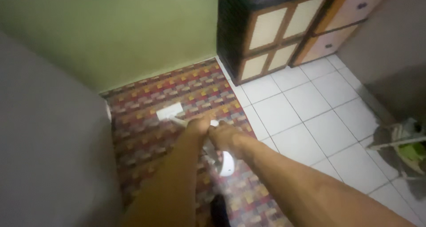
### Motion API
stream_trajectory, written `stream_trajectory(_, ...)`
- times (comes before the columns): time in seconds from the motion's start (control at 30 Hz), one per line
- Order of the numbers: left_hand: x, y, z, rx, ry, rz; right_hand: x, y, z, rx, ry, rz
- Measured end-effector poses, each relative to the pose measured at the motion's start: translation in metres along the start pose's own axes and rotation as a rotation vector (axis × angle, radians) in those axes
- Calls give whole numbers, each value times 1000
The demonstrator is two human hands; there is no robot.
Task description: The person cleans a rug and a tiled floor using a flat-head sweeper, moving the tool back and forth over the surfaces.
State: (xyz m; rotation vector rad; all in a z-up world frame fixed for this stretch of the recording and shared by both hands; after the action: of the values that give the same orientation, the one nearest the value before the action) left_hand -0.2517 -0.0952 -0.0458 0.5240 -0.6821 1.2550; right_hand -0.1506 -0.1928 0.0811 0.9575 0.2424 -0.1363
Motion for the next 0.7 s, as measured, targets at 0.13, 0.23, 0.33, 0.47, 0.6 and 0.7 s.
stream_trajectory(0.13, -29, -22, 76, -17, 7, -5, 1, -26, 56, 40, 34, -85)
stream_trajectory(0.23, -59, -36, 130, -35, 21, 3, 4, -41, 102, -24, -142, -527)
stream_trajectory(0.33, -73, -45, 169, -49, 29, 9, 0, -51, 140, -74, -243, -822)
stream_trajectory(0.47, -85, -38, 193, -56, 35, 9, 1, -68, 146, -106, -138, -470)
stream_trajectory(0.6, -104, -28, 194, -57, 66, 19, -11, -99, 147, -30, -274, -644)
stream_trajectory(0.7, -106, -10, 178, -36, 82, 25, -27, -112, 124, 25, -234, -542)
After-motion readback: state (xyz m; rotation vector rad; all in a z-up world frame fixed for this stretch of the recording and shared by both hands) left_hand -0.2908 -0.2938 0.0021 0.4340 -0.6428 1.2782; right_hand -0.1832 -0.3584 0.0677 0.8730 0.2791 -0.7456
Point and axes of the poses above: each hand's wrist, its own z-axis away from the middle knuckle, its own y-axis out of the back of the hand, x = y × z, the point moved 1 cm from there along -z, towards the middle knuckle, and after that the axes turned 2 degrees about z, right-handed, at the moved point
